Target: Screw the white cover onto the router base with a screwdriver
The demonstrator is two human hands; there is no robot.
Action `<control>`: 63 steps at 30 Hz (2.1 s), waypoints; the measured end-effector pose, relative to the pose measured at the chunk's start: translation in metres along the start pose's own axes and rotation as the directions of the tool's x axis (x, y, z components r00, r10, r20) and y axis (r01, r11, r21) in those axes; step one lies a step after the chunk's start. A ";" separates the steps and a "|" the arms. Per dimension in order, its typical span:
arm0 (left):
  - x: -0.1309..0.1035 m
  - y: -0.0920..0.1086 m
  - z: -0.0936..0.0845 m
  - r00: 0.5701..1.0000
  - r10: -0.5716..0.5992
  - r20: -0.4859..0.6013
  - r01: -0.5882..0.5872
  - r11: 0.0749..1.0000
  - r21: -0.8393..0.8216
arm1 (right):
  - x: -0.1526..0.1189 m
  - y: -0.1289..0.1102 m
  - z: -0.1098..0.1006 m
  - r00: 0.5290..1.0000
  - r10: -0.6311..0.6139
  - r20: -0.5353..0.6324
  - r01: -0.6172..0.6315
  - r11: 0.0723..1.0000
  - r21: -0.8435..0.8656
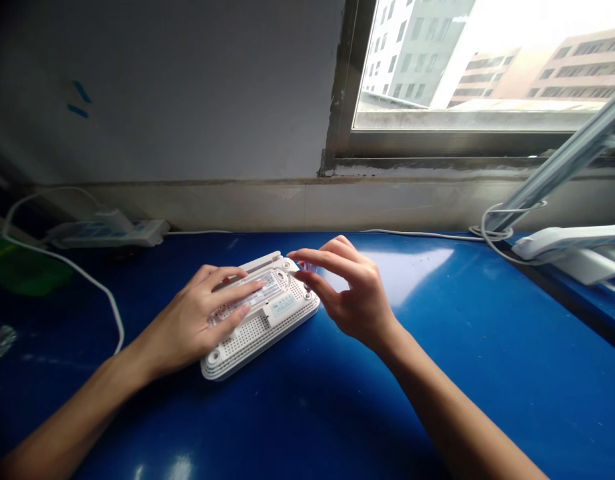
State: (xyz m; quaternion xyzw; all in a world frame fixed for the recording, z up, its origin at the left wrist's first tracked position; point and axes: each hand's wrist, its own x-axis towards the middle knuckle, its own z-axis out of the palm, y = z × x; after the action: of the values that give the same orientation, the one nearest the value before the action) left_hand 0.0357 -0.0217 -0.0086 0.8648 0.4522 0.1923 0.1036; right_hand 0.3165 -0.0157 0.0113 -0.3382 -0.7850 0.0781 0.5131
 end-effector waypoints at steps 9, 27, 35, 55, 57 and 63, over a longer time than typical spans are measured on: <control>-0.001 0.001 -0.001 1.000 -0.005 0.007 0.005 1.000 -0.007 | -0.001 0.008 -0.008 0.988 0.027 0.152 -0.043 0.993 0.106; -0.001 0.000 -0.001 1.000 0.006 -0.007 -0.006 1.000 -0.008 | -0.003 0.002 -0.011 0.969 0.031 0.246 -0.044 0.998 0.048; -0.001 0.001 -0.001 1.000 0.010 -0.006 -0.010 1.000 0.012 | -0.001 -0.011 -0.007 0.984 0.080 0.162 -0.062 0.992 -0.111; -0.002 0.001 -0.001 1.000 -0.007 0.009 0.007 1.000 -0.001 | -0.002 -0.011 -0.008 0.950 0.174 0.258 -0.163 0.985 -0.063; -0.002 0.000 -0.001 1.000 -0.006 0.001 0.006 1.000 -0.003 | -0.003 -0.014 -0.004 0.952 0.210 0.223 -0.197 0.977 -0.077; -0.001 0.000 0.000 1.000 -0.007 -0.006 0.007 1.000 -0.007 | -0.006 -0.022 0.006 0.963 0.240 0.127 -0.217 0.961 -0.169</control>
State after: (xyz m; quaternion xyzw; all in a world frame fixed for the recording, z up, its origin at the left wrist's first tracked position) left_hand 0.0352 -0.0228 -0.0091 0.8621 0.4550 0.1963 0.1060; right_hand 0.3028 -0.0350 0.0147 -0.4585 -0.7799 0.1006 0.4140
